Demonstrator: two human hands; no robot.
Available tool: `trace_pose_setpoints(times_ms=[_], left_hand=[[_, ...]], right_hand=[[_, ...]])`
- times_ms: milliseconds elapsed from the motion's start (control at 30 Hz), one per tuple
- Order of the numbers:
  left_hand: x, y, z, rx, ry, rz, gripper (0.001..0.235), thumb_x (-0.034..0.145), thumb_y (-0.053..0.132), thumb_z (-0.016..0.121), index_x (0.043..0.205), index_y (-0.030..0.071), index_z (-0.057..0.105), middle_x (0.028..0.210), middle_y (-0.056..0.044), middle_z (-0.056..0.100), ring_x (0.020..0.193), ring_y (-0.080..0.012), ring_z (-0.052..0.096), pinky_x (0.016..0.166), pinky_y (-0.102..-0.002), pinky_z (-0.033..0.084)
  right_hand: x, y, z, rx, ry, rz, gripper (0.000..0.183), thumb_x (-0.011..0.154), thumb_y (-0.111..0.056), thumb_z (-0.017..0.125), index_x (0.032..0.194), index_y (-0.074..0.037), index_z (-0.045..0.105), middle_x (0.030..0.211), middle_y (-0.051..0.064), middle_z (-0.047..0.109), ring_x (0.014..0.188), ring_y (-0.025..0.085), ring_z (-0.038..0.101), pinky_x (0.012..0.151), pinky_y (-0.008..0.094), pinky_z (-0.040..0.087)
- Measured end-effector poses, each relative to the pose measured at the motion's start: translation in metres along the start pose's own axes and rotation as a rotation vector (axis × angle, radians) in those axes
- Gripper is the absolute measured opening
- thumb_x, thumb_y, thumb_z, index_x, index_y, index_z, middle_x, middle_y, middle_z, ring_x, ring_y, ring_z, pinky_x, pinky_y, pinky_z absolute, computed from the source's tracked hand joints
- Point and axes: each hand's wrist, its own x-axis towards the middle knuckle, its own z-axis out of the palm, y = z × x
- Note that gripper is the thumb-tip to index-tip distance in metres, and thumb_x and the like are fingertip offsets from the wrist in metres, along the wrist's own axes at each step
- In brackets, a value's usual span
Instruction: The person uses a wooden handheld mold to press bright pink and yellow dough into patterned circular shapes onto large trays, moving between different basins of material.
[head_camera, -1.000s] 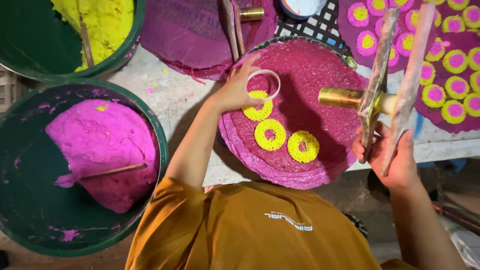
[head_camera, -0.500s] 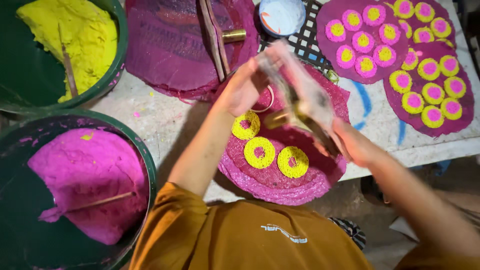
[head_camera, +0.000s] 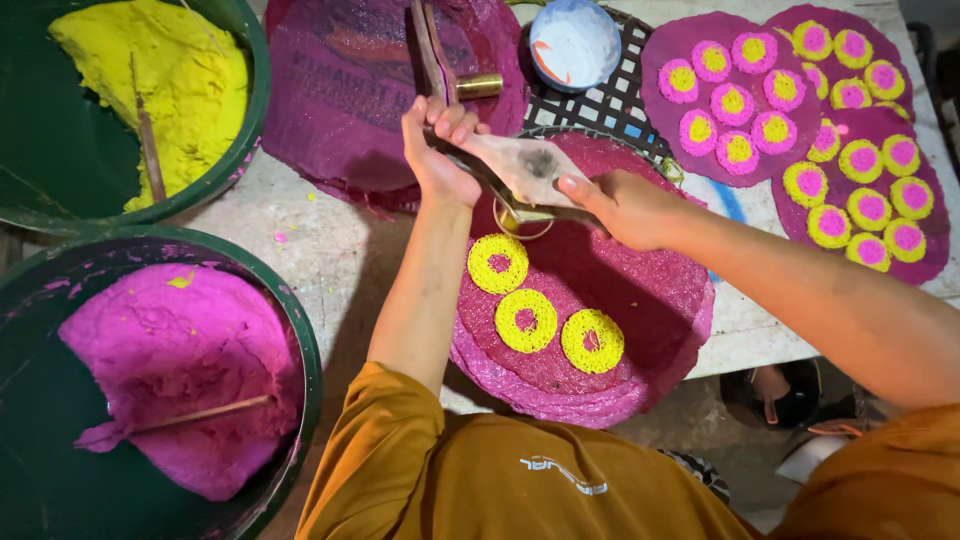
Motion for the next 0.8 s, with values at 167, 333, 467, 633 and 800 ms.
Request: trace_pose_setpoints(times_ms=[167, 333, 467, 633, 800], left_hand=[[0.000, -0.029, -0.016, -0.079, 0.099, -0.010, 0.022, 0.091, 0.032, 0.052, 0.075, 0.021, 0.042, 0.064, 0.008, 0.037, 0.058, -0.0111, 0.040, 0.072, -0.036, 0.042], [0.021, -0.048, -0.013, -0.087, 0.011, 0.011, 0.027, 0.094, 0.032, 0.052, 0.073, 0.021, 0.038, 0.063, 0.008, 0.035, 0.058, -0.0113, 0.037, 0.069, -0.035, 0.040], [0.033, -0.032, -0.007, 0.061, 0.011, 0.076, 0.024, 0.092, 0.031, 0.050, 0.073, 0.020, 0.039, 0.060, 0.007, 0.033, 0.053, -0.0118, 0.035, 0.066, -0.036, 0.040], [0.029, -0.008, -0.011, 0.086, -0.020, 0.059, 0.027, 0.094, 0.030, 0.050, 0.072, 0.019, 0.037, 0.059, 0.007, 0.030, 0.051, -0.0111, 0.031, 0.061, -0.034, 0.037], [0.010, -0.032, -0.024, 0.044, 0.076, 0.022, 0.026, 0.094, 0.030, 0.050, 0.073, 0.019, 0.040, 0.060, 0.006, 0.035, 0.054, -0.0135, 0.037, 0.063, -0.036, 0.042]], right_hand=[[-0.009, 0.013, -0.009, -0.070, -0.003, 0.102, 0.084, 0.096, -0.072, 0.031, 0.081, -0.002, 0.073, 0.065, 0.018, 0.069, 0.066, 0.033, 0.071, 0.068, 0.047, 0.054], [-0.013, 0.017, -0.016, -0.213, 0.218, 0.020, 0.078, 0.099, -0.070, 0.037, 0.096, -0.002, 0.075, 0.077, 0.026, 0.069, 0.083, 0.045, 0.069, 0.077, 0.054, 0.052], [-0.002, 0.012, -0.005, -0.214, 0.293, -0.055, 0.075, 0.101, -0.066, 0.036, 0.100, -0.003, 0.075, 0.079, 0.026, 0.070, 0.086, 0.048, 0.068, 0.080, 0.056, 0.051], [0.010, 0.013, 0.017, -0.095, 0.257, -0.154, 0.073, 0.101, -0.066, 0.033, 0.108, -0.006, 0.074, 0.078, 0.026, 0.068, 0.084, 0.048, 0.066, 0.078, 0.057, 0.050], [0.005, 0.039, 0.016, -0.100, 0.142, 0.000, 0.074, 0.102, -0.066, 0.033, 0.096, -0.004, 0.072, 0.073, 0.023, 0.067, 0.073, 0.041, 0.067, 0.075, 0.053, 0.049]])
